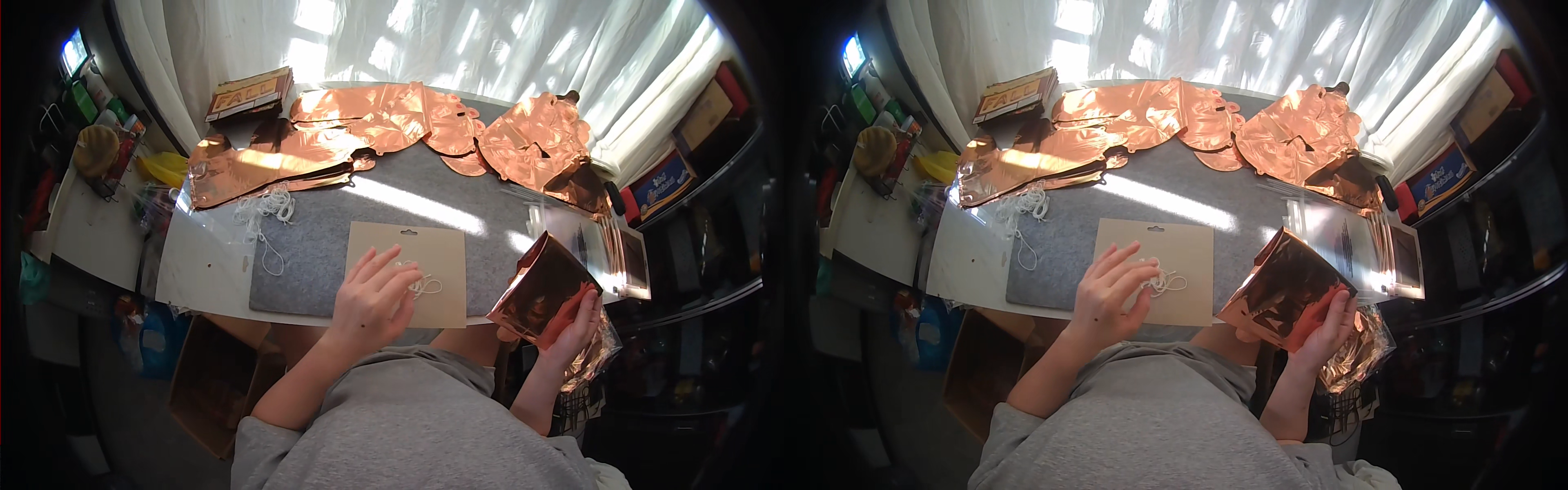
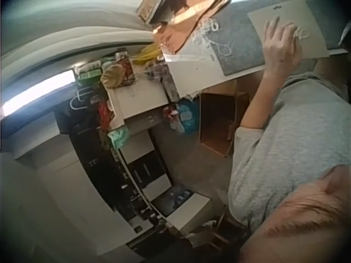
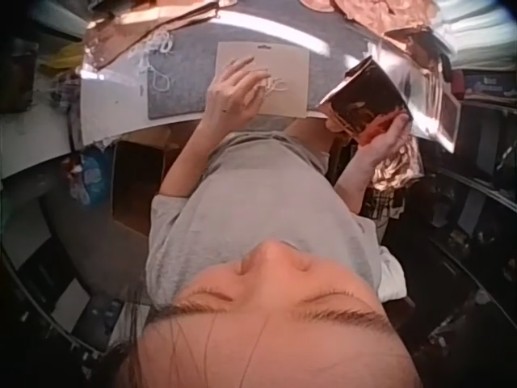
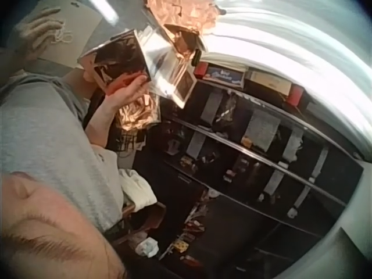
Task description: Organizing, folding, and packaging metallic balloons and cardstock labels into plastic sleeves.
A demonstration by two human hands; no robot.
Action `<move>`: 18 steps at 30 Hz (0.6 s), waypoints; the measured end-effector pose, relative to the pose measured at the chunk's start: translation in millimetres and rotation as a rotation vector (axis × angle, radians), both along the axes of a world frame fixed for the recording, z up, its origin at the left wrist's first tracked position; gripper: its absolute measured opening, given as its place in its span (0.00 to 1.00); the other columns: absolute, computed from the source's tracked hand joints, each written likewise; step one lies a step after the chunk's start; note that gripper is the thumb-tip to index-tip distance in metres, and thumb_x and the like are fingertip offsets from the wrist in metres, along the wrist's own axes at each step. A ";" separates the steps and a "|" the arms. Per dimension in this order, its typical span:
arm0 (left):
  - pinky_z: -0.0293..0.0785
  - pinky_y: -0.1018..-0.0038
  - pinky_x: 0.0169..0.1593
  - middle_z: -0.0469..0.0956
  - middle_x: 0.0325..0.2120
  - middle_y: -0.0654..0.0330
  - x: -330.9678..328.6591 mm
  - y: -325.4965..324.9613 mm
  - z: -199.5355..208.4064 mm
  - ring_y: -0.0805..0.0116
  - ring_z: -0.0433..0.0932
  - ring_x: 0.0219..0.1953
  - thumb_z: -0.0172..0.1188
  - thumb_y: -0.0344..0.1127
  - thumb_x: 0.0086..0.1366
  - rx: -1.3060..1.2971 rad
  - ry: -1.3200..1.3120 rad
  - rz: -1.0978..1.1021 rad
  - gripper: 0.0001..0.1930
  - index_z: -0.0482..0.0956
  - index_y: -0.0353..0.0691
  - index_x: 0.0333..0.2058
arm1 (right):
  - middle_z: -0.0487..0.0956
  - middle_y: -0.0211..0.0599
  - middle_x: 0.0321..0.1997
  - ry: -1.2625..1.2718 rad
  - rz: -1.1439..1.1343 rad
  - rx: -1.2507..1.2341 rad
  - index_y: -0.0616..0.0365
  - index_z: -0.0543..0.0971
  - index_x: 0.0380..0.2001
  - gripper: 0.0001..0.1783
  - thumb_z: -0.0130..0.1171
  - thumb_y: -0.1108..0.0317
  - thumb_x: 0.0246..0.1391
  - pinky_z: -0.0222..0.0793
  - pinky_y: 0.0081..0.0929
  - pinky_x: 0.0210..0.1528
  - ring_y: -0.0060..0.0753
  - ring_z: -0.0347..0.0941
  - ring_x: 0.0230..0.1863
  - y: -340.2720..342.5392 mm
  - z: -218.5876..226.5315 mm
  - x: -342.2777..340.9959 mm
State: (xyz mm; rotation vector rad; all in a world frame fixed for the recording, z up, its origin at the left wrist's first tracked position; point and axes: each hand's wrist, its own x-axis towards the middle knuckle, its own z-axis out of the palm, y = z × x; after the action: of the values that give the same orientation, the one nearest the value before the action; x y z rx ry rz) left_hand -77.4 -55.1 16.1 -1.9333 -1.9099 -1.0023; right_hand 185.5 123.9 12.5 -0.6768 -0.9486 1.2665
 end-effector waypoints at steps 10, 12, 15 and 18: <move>0.79 0.64 0.52 0.83 0.49 0.52 14.7 -0.2 -4.1 0.58 0.82 0.51 0.66 0.26 0.62 0.035 -0.606 0.145 0.11 0.81 0.38 0.44 | 0.83 0.26 0.42 -0.141 0.256 -0.154 0.54 0.80 0.47 0.12 0.58 0.59 0.70 0.76 0.18 0.40 0.16 0.78 0.39 -3.3 -16.1 -32.1; 0.78 0.65 0.53 0.83 0.50 0.51 6.7 -5.4 0.3 0.59 0.82 0.52 0.63 0.24 0.64 0.118 -0.795 0.159 0.11 0.80 0.37 0.45 | 0.83 0.25 0.40 -0.180 0.297 -0.240 0.54 0.80 0.47 0.10 0.58 0.61 0.70 0.74 0.15 0.35 0.12 0.77 0.36 -13.6 -12.6 -63.3; 0.78 0.62 0.55 0.80 0.55 0.48 -7.5 -13.7 10.3 0.48 0.80 0.54 0.55 0.23 0.66 0.415 -1.056 0.081 0.12 0.77 0.34 0.48 | 0.82 0.27 0.44 -0.168 0.557 -0.162 0.60 0.79 0.49 0.11 0.55 0.66 0.72 0.72 0.13 0.46 0.12 0.75 0.42 -20.2 -11.5 -103.1; 0.66 0.53 0.67 0.71 0.64 0.42 -11.6 -15.2 28.9 0.41 0.71 0.64 0.53 0.30 0.71 0.117 -0.606 0.028 0.20 0.72 0.31 0.59 | 0.81 0.28 0.44 -0.245 0.627 -0.129 0.63 0.78 0.49 0.12 0.54 0.65 0.73 0.71 0.14 0.47 0.13 0.75 0.42 -19.6 -26.4 -124.3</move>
State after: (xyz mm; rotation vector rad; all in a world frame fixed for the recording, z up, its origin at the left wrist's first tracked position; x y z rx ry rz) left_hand -89.0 -70.3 45.0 -1.6475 -2.0877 -1.8031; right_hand 61.3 104.3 -13.9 -0.6673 -1.3529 1.8357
